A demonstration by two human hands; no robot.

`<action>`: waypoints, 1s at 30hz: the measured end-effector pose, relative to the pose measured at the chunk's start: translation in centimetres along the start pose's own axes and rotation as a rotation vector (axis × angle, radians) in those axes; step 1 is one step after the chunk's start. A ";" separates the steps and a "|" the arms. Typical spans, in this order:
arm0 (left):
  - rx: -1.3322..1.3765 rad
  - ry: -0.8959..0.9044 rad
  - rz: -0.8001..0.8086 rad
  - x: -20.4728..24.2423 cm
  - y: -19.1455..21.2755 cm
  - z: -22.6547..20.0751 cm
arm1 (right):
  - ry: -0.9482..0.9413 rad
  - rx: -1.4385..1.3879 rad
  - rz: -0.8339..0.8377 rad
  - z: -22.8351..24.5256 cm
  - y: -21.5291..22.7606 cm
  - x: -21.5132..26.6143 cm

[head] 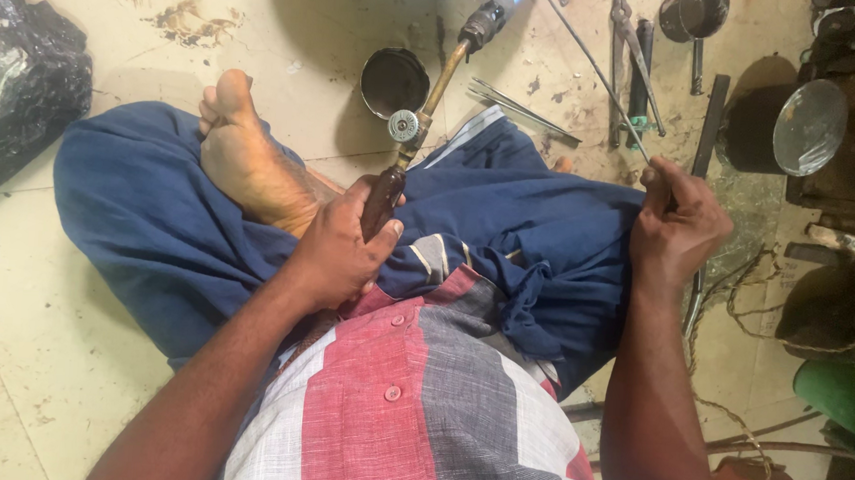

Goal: The person sits on the floor and uses a blowtorch to heat a metal rod, then applies molten solder to a white statue head using a small metal cup and a rod. The person repeatedly heats the rod and applies solder to the statue's surface.

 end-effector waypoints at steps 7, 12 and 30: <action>-0.003 0.026 -0.003 0.0 0.0 0.4 | 0.015 -0.026 -0.001 0.1 0.2 0.0; -0.044 -0.044 -0.013 -0.2 0.1 1.1 | -0.020 -0.042 0.015 0.2 0.2 0.0; -0.005 0.015 0.006 0.0 0.0 0.3 | 0.000 0.057 0.013 -0.4 -0.1 0.2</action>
Point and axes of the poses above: each hand's wrist, its own x-axis away from the middle knuckle, its own y-axis out of the back of the hand, z = x × y, the point moved 3 cm from there along -x, towards the middle knuckle, and after that the axes turned 13 degrees about x, right-handed, at the moved point
